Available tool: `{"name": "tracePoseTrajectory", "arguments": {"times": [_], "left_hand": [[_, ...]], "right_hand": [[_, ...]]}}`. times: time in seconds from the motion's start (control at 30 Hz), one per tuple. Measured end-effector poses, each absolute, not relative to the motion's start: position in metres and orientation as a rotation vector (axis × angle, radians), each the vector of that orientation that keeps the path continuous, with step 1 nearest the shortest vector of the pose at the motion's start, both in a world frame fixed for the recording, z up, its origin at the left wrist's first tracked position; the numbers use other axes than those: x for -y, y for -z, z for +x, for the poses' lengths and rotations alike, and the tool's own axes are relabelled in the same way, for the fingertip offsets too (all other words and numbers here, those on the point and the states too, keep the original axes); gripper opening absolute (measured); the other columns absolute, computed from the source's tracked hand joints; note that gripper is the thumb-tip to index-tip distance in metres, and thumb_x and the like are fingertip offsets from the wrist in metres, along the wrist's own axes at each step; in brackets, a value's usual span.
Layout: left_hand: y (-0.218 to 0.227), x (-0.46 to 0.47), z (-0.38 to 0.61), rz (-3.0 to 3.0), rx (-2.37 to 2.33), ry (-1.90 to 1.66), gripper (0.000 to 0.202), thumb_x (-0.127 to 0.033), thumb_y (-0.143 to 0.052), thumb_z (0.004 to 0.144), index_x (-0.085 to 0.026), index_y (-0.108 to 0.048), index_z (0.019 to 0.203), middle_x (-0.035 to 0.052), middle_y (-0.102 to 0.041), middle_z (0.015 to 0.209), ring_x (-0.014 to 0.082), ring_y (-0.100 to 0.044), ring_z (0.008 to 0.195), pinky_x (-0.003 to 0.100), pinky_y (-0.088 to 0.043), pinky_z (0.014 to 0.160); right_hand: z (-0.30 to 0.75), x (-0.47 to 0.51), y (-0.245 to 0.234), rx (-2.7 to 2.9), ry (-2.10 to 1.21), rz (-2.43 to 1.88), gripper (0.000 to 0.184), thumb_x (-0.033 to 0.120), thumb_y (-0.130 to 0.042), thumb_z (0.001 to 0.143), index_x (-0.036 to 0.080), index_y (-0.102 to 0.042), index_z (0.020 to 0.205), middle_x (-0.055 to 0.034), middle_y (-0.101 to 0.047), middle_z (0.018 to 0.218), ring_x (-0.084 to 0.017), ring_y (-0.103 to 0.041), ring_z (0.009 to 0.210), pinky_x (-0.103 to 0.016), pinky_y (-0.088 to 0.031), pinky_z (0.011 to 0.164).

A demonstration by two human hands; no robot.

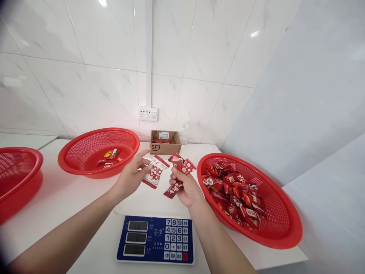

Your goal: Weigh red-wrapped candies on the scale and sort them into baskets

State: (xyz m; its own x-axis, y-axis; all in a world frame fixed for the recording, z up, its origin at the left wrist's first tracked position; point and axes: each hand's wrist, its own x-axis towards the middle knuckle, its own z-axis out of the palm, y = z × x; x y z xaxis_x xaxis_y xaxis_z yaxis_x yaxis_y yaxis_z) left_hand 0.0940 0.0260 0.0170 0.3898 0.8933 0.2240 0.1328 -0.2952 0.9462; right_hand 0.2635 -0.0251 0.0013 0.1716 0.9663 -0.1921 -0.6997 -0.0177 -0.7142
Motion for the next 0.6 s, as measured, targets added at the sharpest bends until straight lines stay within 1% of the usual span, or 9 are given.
{"name": "tracePoseTrajectory", "arguments": {"times": [0.1, 0.23, 0.37, 0.47, 0.53, 0.6], "left_hand": [[-0.02, -0.024, 0.092, 1.716, -0.887, -0.992, 0.052, -0.028, -0.052, 0.085, -0.028, -0.039, 0.135, 0.0013, -0.06, 0.091, 0.015, -0.055, 0.074, 0.025, -0.044, 0.063], [-0.024, -0.021, 0.093, 1.686, -0.85, -0.967, 0.054, -0.031, -0.053, 0.084, -0.028, -0.039, 0.135, -0.0004, -0.064, 0.087, 0.015, -0.056, 0.072, 0.026, -0.044, 0.066], [-0.024, -0.021, 0.095, 1.621, -0.833, -0.944, 0.053, -0.032, -0.055, 0.082, -0.025, -0.042, 0.133, 0.0004, -0.065, 0.085, 0.0159, -0.057, 0.074, 0.028, -0.045, 0.067], [-0.021, -0.02, 0.096, 1.541, -0.806, -0.921, 0.05, -0.035, -0.055, 0.084, -0.021, -0.042, 0.13, 0.0032, -0.063, 0.09, 0.0169, -0.058, 0.081, 0.031, -0.045, 0.074], [-0.017, -0.018, 0.096, 1.466, -0.744, -0.817, 0.051, -0.039, -0.057, 0.083, -0.019, -0.042, 0.127, 0.0053, -0.063, 0.093, 0.0174, -0.059, 0.082, 0.033, -0.047, 0.076], [-0.013, -0.016, 0.096, 1.394, -0.667, -0.713, 0.049, -0.039, -0.063, 0.079, -0.018, -0.046, 0.12, 0.0072, -0.063, 0.098, 0.0181, -0.059, 0.085, 0.034, -0.049, 0.075]], "right_hand": [[0.259, 0.03, -0.004, 0.48, -1.352, -0.858, 0.028, 0.013, -0.085, 0.051, 0.016, -0.061, 0.065, 0.0075, -0.052, 0.057, -0.003, -0.04, 0.046, -0.014, -0.035, 0.039], [0.254, 0.033, -0.005, 0.552, -1.286, -0.925, 0.025, 0.02, -0.083, 0.055, 0.017, -0.065, 0.072, 0.0055, -0.057, 0.062, -0.004, -0.044, 0.05, -0.015, -0.035, 0.041], [0.252, 0.032, -0.004, 0.597, -1.238, -0.991, 0.024, 0.019, -0.084, 0.053, 0.015, -0.067, 0.07, 0.0046, -0.058, 0.057, -0.005, -0.044, 0.047, -0.017, -0.035, 0.041], [0.252, 0.031, -0.003, 0.571, -1.145, -0.996, 0.024, 0.02, -0.084, 0.053, 0.016, -0.066, 0.068, 0.0056, -0.058, 0.056, -0.004, -0.045, 0.047, -0.016, -0.038, 0.042], [0.252, 0.03, -0.002, 0.529, -1.105, -0.999, 0.025, 0.022, -0.085, 0.052, 0.017, -0.066, 0.069, 0.0052, -0.06, 0.059, -0.005, -0.049, 0.049, -0.017, -0.042, 0.044], [0.253, 0.03, -0.001, 0.487, -1.092, -1.005, 0.028, 0.023, -0.085, 0.051, 0.018, -0.067, 0.071, 0.0042, -0.063, 0.063, -0.007, -0.053, 0.052, -0.018, -0.047, 0.047]]}}
